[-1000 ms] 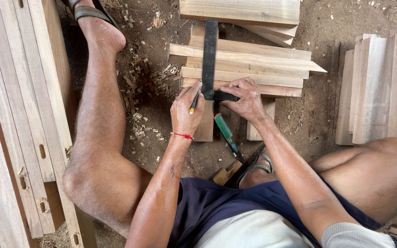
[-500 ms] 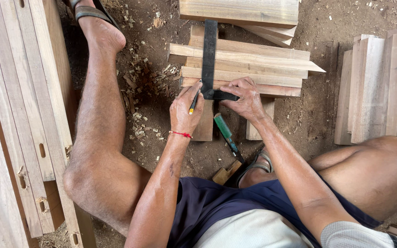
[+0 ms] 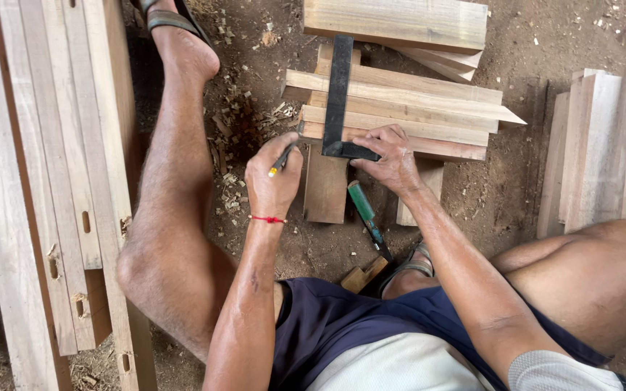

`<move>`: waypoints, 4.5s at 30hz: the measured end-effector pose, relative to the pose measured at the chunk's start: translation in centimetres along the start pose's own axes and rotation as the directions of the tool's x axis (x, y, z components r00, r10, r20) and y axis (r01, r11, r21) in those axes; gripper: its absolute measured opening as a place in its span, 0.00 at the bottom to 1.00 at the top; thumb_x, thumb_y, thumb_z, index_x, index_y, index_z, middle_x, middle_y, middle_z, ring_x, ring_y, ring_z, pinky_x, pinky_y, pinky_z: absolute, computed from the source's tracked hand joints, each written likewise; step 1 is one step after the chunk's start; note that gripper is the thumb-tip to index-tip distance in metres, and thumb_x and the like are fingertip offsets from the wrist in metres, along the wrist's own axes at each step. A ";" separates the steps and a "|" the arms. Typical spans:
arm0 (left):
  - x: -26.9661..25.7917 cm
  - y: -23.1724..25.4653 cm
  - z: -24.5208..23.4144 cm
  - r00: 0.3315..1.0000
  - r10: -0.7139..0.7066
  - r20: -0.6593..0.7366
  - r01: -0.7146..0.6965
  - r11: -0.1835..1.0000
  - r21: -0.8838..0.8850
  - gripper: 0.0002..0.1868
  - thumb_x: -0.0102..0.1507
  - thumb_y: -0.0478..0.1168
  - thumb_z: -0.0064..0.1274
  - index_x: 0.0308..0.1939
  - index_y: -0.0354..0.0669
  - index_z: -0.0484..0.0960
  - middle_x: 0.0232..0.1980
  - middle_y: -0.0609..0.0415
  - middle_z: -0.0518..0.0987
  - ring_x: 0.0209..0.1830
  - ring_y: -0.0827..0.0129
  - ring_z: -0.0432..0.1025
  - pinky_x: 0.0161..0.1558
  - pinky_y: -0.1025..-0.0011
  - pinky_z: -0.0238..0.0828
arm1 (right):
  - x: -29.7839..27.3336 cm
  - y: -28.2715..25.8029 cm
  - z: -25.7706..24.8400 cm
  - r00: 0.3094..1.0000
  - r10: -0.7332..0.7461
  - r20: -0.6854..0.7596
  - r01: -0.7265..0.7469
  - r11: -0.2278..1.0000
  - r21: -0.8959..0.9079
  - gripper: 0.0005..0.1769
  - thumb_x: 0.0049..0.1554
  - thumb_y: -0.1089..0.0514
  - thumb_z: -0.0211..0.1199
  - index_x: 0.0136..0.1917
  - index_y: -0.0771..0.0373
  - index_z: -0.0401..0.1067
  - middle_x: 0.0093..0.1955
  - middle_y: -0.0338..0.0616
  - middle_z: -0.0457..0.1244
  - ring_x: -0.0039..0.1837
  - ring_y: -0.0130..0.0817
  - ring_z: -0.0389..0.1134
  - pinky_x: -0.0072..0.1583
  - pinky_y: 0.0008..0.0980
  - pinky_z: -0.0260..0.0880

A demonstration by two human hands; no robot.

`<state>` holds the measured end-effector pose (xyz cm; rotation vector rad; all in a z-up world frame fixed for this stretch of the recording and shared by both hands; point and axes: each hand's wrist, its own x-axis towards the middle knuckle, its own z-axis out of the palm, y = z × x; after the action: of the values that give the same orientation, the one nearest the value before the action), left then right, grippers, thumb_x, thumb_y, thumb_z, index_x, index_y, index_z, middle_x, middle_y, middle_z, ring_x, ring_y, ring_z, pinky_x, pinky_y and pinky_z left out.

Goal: The person uses a pencil and a try square to mark lines on several wood planks, handling them one by one and stacking them.

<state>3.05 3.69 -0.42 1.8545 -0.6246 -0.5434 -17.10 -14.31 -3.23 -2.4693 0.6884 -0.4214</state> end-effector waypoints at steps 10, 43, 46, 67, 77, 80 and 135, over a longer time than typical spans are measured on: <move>1.6 0.4 0.5 0.991 0.107 -0.086 -0.108 0.994 -0.012 0.15 0.61 0.34 0.54 0.51 0.41 0.85 0.52 0.44 0.85 0.53 0.57 0.81 0.56 0.65 0.77 | 2.6 -3.4 1.7 0.993 -0.112 -0.030 0.111 0.993 -0.029 0.27 0.41 0.55 0.83 0.54 0.56 0.80 0.52 0.38 0.66 0.58 0.38 0.64 0.62 0.38 0.69; 1.4 0.7 1.3 0.995 0.095 -0.030 -0.094 0.995 0.036 0.14 0.62 0.35 0.54 0.51 0.43 0.85 0.52 0.47 0.85 0.51 0.58 0.81 0.54 0.66 0.77 | 2.7 -3.0 1.7 0.995 -0.098 -0.008 0.097 0.995 -0.026 0.26 0.41 0.55 0.83 0.53 0.56 0.81 0.51 0.37 0.67 0.58 0.37 0.64 0.61 0.37 0.71; 1.2 0.7 1.0 0.990 0.136 -0.024 -0.134 0.987 0.084 0.13 0.61 0.35 0.55 0.50 0.44 0.86 0.51 0.47 0.85 0.49 0.58 0.81 0.52 0.65 0.77 | 2.6 -2.8 1.8 0.997 -0.078 -0.005 0.078 0.997 -0.014 0.26 0.40 0.55 0.83 0.53 0.55 0.81 0.51 0.37 0.67 0.58 0.37 0.64 0.61 0.36 0.71; 0.7 9.0 -0.2 0.973 -0.022 0.228 0.097 0.941 -0.324 0.18 0.65 0.53 0.56 0.39 0.41 0.81 0.29 0.59 0.78 0.24 0.81 0.69 0.27 0.75 0.69 | 3.8 -8.7 -6.5 1.000 0.006 0.000 -0.006 0.892 0.451 0.23 0.56 0.35 0.70 0.57 0.50 0.78 0.57 0.43 0.70 0.65 0.31 0.68 0.69 0.41 0.71; 7.9 18.2 -4.3 0.961 0.248 -0.120 -0.265 0.714 -0.648 0.15 0.68 0.44 0.55 0.28 0.44 0.78 0.24 0.58 0.76 0.17 0.80 0.65 0.20 0.79 0.61 | 0.2 1.1 -5.6 0.992 0.116 -0.050 -0.124 0.959 -0.254 0.45 0.67 0.24 0.41 0.75 0.65 0.63 0.81 0.60 0.53 0.82 0.53 0.50 0.79 0.58 0.51; 8.6 18.3 -3.2 0.978 0.169 -0.125 -0.204 0.619 -0.758 0.13 0.67 0.42 0.55 0.29 0.43 0.77 0.23 0.58 0.74 0.16 0.79 0.62 0.18 0.78 0.57 | -2.7 2.3 -3.4 0.969 0.244 0.031 -0.209 0.883 -0.421 0.55 0.62 0.22 0.37 0.84 0.66 0.46 0.85 0.64 0.39 0.84 0.58 0.36 0.78 0.60 0.37; 7.4 15.7 -0.3 0.993 -0.113 0.031 0.051 0.174 -0.983 0.11 0.69 0.43 0.47 0.38 0.42 0.69 0.26 0.56 0.68 0.24 0.70 0.62 0.26 0.66 0.54 | -8.0 4.8 2.2 0.995 0.085 0.051 -0.050 0.876 -0.480 0.51 0.41 0.68 0.68 0.78 0.58 0.57 0.79 0.62 0.50 0.80 0.58 0.50 0.76 0.60 0.50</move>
<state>6.25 -5.70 13.86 0.5726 -0.0005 -0.7269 -24.59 -12.42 -8.92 -2.8930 0.9390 -0.1421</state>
